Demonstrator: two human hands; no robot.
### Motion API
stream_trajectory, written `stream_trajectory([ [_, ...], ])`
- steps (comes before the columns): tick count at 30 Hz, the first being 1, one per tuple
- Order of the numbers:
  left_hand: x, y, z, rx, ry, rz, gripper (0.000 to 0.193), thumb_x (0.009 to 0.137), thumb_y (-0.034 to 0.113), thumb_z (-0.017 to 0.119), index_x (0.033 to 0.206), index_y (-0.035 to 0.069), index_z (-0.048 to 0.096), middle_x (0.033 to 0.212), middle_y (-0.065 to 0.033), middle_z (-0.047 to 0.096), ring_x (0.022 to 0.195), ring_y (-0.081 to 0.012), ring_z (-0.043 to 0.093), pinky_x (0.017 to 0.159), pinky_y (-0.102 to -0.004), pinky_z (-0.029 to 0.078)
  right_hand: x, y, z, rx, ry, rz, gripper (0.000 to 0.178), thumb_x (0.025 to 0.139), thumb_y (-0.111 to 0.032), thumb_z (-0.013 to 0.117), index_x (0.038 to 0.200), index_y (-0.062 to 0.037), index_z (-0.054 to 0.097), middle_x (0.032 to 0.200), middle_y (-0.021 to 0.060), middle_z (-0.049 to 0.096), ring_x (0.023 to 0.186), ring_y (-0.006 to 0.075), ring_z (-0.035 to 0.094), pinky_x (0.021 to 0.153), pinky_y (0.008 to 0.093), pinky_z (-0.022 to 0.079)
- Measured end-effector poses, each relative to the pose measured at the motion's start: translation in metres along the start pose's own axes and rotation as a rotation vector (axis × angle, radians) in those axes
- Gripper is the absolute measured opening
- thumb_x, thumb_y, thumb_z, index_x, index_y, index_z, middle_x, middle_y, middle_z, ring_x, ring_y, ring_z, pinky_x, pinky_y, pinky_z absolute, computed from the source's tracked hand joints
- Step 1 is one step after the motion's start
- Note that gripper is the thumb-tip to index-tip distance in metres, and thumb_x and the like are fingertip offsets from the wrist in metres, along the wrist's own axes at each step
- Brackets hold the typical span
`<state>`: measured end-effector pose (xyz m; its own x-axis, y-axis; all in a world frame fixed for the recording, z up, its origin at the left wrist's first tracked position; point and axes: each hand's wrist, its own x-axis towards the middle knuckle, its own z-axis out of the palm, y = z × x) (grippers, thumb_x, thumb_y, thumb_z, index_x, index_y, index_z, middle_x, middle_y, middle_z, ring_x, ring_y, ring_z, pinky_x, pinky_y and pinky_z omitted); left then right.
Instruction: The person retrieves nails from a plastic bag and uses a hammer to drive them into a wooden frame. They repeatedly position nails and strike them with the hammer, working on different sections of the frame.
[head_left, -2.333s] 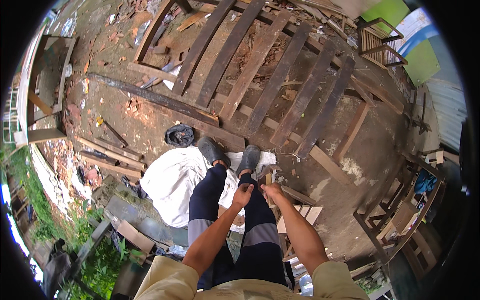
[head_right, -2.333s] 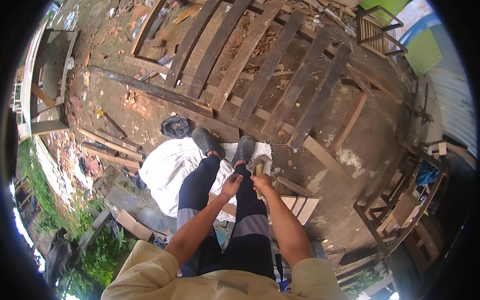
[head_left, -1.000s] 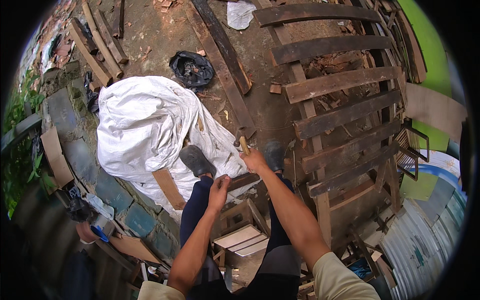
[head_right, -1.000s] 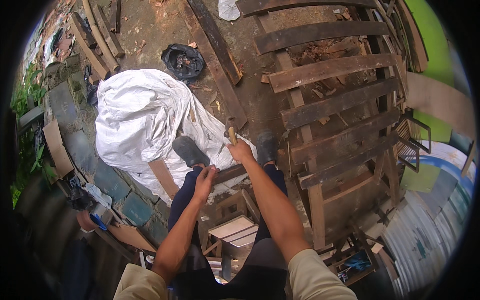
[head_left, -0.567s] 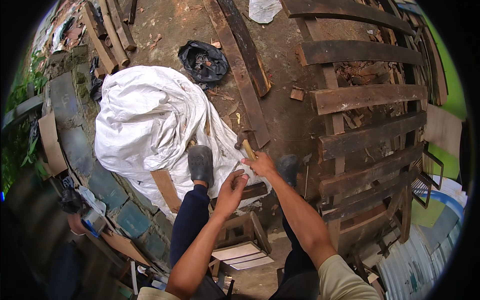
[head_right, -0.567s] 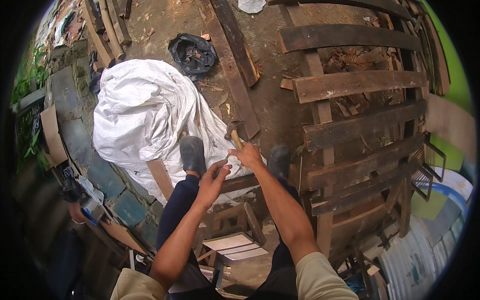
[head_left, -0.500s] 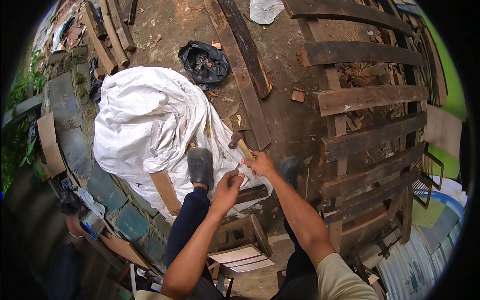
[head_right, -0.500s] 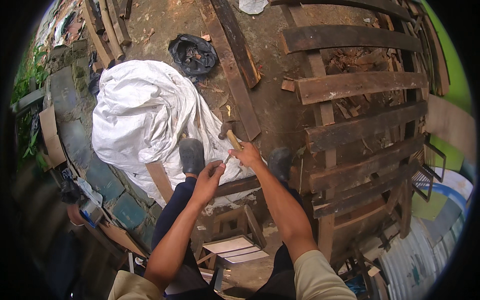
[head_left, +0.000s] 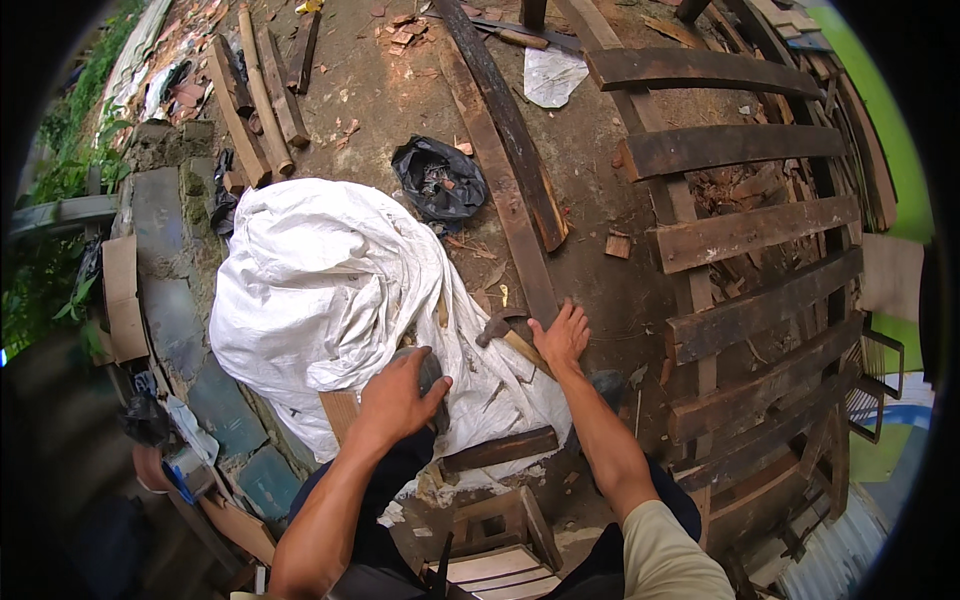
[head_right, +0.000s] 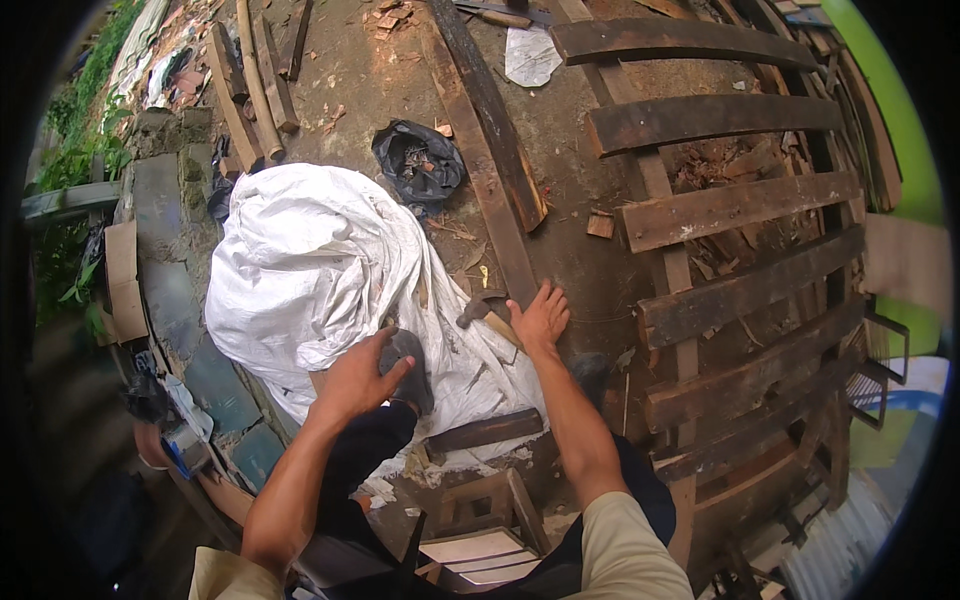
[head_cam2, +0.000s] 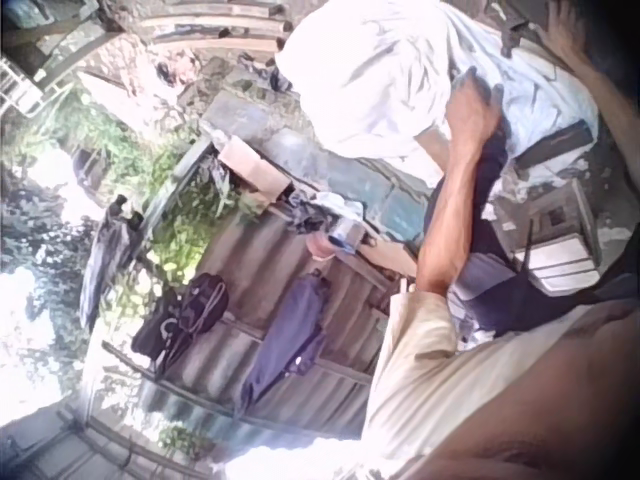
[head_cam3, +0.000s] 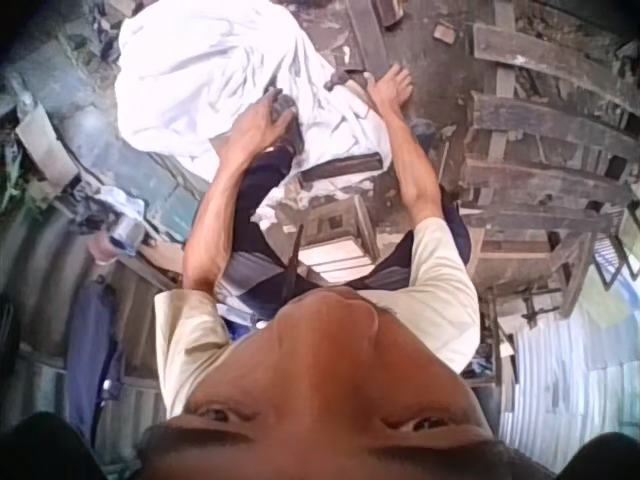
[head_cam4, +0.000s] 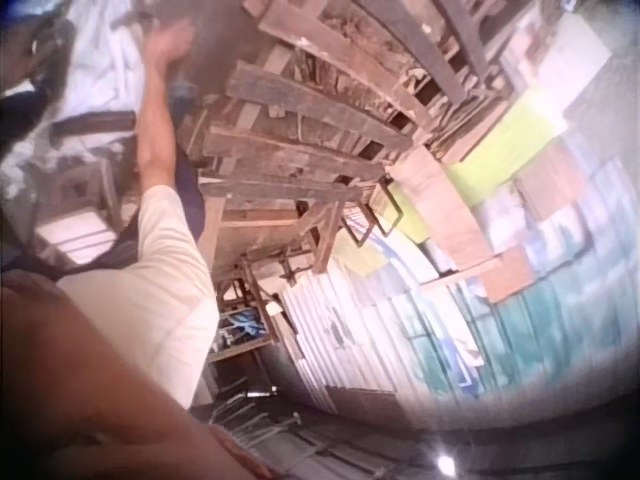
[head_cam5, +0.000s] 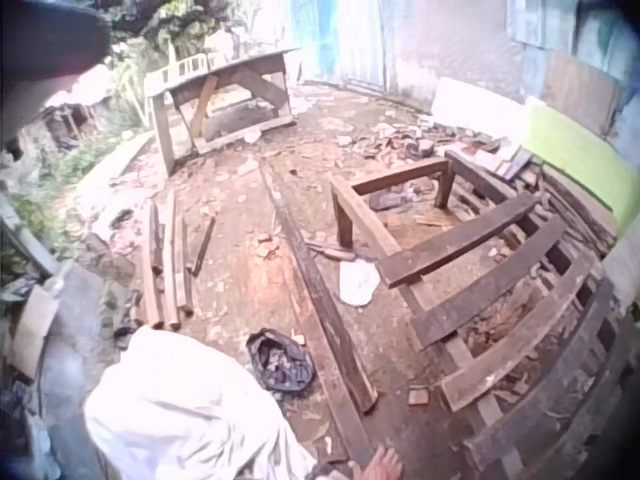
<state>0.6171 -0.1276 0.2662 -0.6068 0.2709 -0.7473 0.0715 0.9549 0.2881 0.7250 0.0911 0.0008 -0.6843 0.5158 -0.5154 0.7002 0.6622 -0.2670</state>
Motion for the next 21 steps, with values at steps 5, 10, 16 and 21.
stream_trajectory([
  [5, 0.0, 0.011, 0.01, -0.058, 0.071, 0.1, 0.062, 0.092, 0.047, 0.062, 0.134, 0.002, 0.055, 0.117, -0.0262, 0.066, 0.109, -0.0419, 0.064, 0.092, -0.0478, 0.051, 0.016, 0.006, -0.007, 0.006, -0.27, -0.082, 0.093, 0.077, -0.039, 0.083, 0.144, -0.0005, 0.031, 0.136, 0.0258, 0.049, 0.126, 0.0406, 0.051, 0.102, 0.0489, 0.045],
  [10, 0.01, 0.015, 0.032, -0.201, 0.016, 0.128, 0.064, 0.093, 0.05, 0.06, 0.135, 0.002, 0.054, 0.122, -0.0259, 0.065, 0.114, -0.0407, 0.063, 0.096, -0.0455, 0.049, 0.001, 0.006, -0.037, 0.225, -0.268, -0.033, 0.101, 0.071, -0.034, 0.083, 0.147, 0.0005, 0.026, 0.137, 0.0291, 0.048, 0.128, 0.0441, 0.05, 0.105, 0.0468, 0.045],
  [16, -0.003, 0.007, 0.052, -0.629, 0.058, -0.018, 0.064, 0.097, 0.048, 0.059, 0.135, -0.002, 0.053, 0.121, -0.0256, 0.067, 0.115, -0.035, 0.065, 0.098, -0.0402, 0.049, -0.091, -0.054, -0.149, 0.727, -0.498, -0.043, 0.091, 0.074, -0.033, 0.072, 0.146, 0.0025, 0.03, 0.138, 0.0282, 0.051, 0.127, 0.0367, 0.052, 0.105, 0.0415, 0.042],
  [21, -0.038, 0.019, 0.046, -1.448, -0.083, -0.161, 0.071, 0.101, 0.056, 0.05, 0.144, 0.001, 0.045, 0.137, -0.0132, 0.058, 0.126, -0.0257, 0.055, 0.103, -0.0396, 0.042, -0.183, -0.086, -0.236, 1.286, -0.658, 0.143, 0.079, 0.077, -0.027, 0.068, 0.144, 0.0016, 0.038, 0.134, 0.0206, 0.054, 0.125, 0.0271, 0.052, 0.104, 0.0368, 0.04],
])
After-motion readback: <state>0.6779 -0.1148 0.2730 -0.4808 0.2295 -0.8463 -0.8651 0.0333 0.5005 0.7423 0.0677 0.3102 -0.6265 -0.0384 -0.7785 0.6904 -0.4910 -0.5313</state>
